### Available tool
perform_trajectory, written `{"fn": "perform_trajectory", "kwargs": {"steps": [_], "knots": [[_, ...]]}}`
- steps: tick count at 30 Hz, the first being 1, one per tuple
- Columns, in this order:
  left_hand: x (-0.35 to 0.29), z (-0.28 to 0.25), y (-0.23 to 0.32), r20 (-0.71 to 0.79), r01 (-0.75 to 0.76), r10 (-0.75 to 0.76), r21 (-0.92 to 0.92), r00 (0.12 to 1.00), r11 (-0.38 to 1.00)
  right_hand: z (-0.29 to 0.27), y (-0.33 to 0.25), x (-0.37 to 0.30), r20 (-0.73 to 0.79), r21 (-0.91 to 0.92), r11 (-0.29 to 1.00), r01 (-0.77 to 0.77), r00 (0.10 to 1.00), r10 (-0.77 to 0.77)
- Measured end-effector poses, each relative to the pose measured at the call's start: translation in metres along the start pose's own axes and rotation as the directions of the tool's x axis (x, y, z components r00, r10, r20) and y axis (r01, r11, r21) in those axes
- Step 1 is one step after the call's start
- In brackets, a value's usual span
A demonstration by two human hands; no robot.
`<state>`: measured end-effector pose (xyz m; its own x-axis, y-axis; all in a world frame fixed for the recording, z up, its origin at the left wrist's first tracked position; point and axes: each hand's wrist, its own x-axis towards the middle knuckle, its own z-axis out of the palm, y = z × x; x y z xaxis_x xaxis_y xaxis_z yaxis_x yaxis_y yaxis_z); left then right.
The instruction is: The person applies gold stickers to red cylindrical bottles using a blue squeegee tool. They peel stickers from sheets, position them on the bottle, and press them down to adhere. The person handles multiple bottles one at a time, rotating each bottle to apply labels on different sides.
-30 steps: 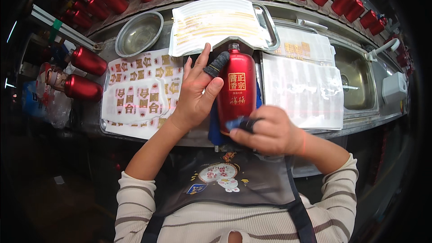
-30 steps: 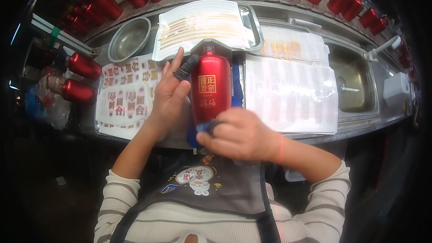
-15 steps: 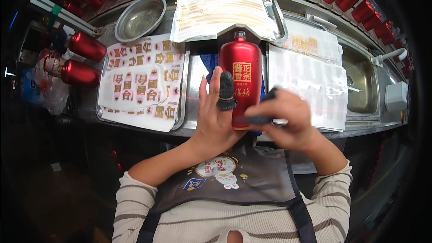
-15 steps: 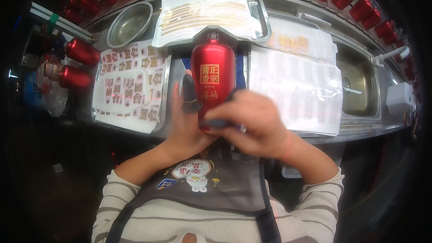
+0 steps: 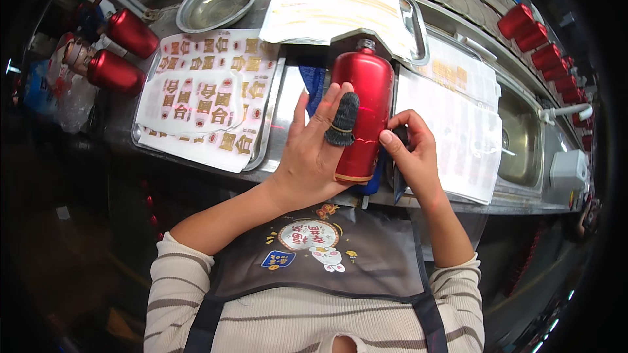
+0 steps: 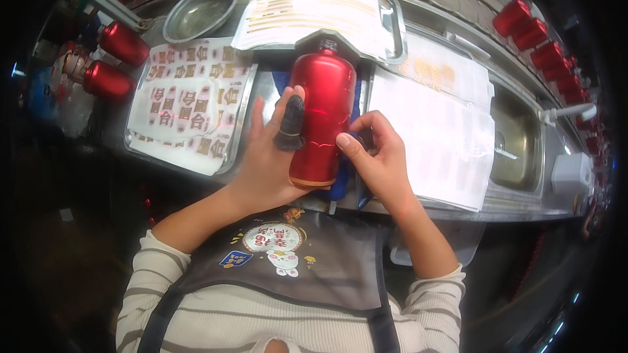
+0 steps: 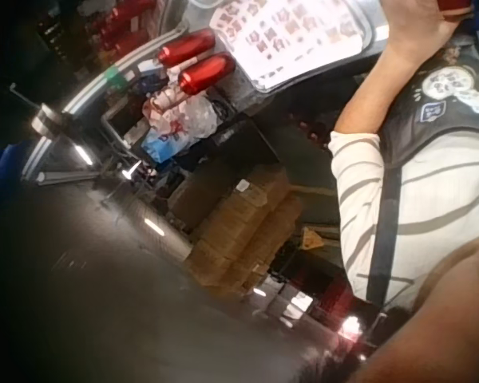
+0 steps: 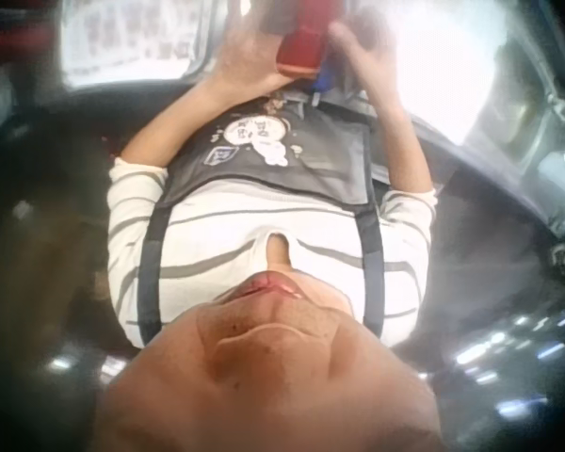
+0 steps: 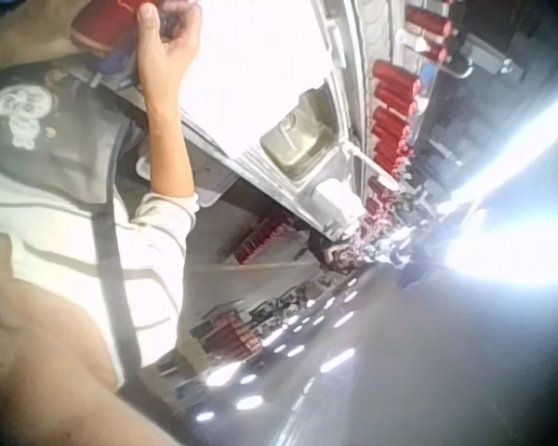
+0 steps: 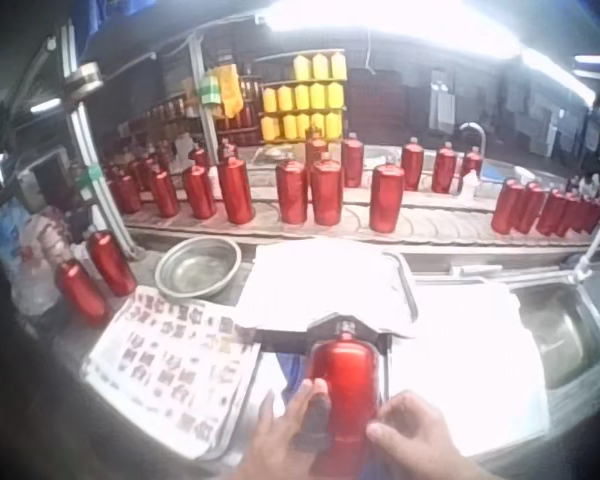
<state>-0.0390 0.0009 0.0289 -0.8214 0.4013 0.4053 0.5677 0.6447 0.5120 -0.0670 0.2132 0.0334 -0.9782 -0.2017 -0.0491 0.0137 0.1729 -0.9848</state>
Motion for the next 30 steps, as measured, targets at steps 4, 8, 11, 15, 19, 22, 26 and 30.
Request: {"fn": "perform_trajectory", "kwargs": {"steps": [4, 8, 11, 15, 19, 22, 26, 30], "knots": [[-0.011, 0.004, -0.017, 0.046, -0.002, 0.005, -0.068, 0.999, 0.998, 0.008, -0.005, -0.007, -0.056, -0.019, 1.0, 0.002, 0.998, -0.003], [-0.014, 0.022, -0.028, -0.051, -0.031, 0.021, -0.199, 0.998, 0.979, 0.011, -0.013, -0.003, -0.035, 0.075, 0.997, 0.035, 0.999, -0.033], [-0.013, -0.015, -0.031, 0.126, 0.019, 0.015, -0.26, 0.992, 0.965, -0.017, -0.017, -0.003, 0.029, 0.081, 0.978, -0.192, 0.981, 0.19], [-0.019, -0.062, -0.078, -0.037, 0.385, -0.405, -0.238, 0.914, 0.891, -0.056, -0.001, 0.0, -0.16, 0.546, 0.777, -0.314, 0.871, 0.465], [-0.04, -0.129, -0.202, -0.383, 0.692, -0.748, -0.301, 0.542, 0.656, -0.068, -0.002, 0.0, -0.089, 0.733, 0.624, -0.271, 0.871, 0.482], [-0.054, -0.177, -0.266, -0.513, 0.768, -0.598, 0.224, 0.616, 0.599, -0.064, -0.011, -0.005, -0.121, 0.689, 0.675, -0.264, 0.876, 0.466], [-0.058, -0.185, -0.261, -0.29, 0.71, -0.655, 0.165, 0.698, 0.684, -0.058, -0.019, -0.005, -0.005, 0.632, 0.729, -0.26, 0.94, 0.34], [-0.061, -0.182, -0.222, -0.15, 0.577, -0.558, 0.262, 0.816, 0.774, -0.058, -0.017, -0.006, 0.024, 0.609, 0.748, -0.263, 0.949, 0.314]]}}
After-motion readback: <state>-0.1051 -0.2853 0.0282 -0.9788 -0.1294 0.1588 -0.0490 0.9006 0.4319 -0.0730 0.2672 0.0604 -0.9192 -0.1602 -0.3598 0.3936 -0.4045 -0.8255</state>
